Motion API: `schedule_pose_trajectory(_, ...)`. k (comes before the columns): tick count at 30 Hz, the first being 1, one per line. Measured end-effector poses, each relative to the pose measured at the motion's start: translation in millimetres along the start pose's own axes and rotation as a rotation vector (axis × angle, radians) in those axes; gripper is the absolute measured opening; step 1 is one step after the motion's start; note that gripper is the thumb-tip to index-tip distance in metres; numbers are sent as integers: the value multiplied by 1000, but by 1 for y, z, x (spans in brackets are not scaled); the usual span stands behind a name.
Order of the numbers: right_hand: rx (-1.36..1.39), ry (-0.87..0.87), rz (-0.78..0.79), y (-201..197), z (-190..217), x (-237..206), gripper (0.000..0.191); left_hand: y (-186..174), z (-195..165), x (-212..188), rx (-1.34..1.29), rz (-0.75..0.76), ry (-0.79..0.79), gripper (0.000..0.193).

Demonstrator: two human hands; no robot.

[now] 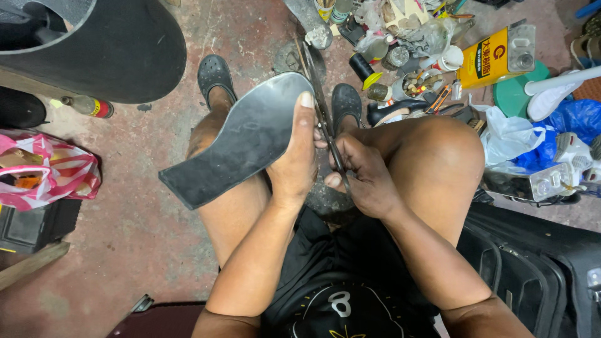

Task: The person trims a black shoe insole using shears, then uses a small pointed tool to work on the insole's surface. The person handles the insole and tools directly with their hands.

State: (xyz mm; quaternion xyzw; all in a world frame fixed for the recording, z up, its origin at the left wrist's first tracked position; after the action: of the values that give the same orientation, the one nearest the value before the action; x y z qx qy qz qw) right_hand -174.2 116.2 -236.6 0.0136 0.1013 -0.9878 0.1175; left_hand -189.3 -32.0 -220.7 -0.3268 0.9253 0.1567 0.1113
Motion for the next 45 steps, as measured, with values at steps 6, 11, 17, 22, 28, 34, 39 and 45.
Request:
schedule_pose_trajectory(6, 88, -45, -51, -3, 5, -2, 62, 10, -6, -6, 18, 101, 94, 19)
schedule_pose_trajectory(11, 63, -19, -79, -12, 4, -2, 70, 18, -4, -8, 62, 148, 120, 22)
schedule_pose_trajectory(17, 5, -25, -73, -14, -2, 0, 68, 16, 5, -4, 41, 144, 76, 21)
schedule_pose_trajectory(22, 47, -23, -58, -13, -11, -3, 64, 11, 14, -2, 19, 137, 44, 23)
schedule_pose_trajectory(28, 79, 85, -28, -9, -29, -8, 61, 1, 25, 2, 34, 80, 7, 27)
schedule_pose_trajectory(34, 143, 100, -6, -7, -32, -12, 69, -1, 29, -1, 131, 156, 28, 24)
schedule_pose_trajectory(39, 188, 36, -8, -19, -25, -10, 75, 14, 33, -8, 119, 242, 29, 23)
schedule_pose_trajectory(45, 86, 25, -33, -27, -34, -9, 68, 16, 35, -6, 141, 197, 34, 23)
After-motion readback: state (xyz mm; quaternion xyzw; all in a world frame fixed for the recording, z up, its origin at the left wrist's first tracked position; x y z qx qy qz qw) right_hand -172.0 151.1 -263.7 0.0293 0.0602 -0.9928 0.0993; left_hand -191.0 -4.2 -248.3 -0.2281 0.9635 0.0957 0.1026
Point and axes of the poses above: each hand's wrist, its own x-axis towards the middle knuckle, its own y-axis out of the palm, z = x × y, the point moved 8 cm from there along x, towards the middle knuckle, and after that the axes turned 12 degrees about -z, right-handed, at the moved point
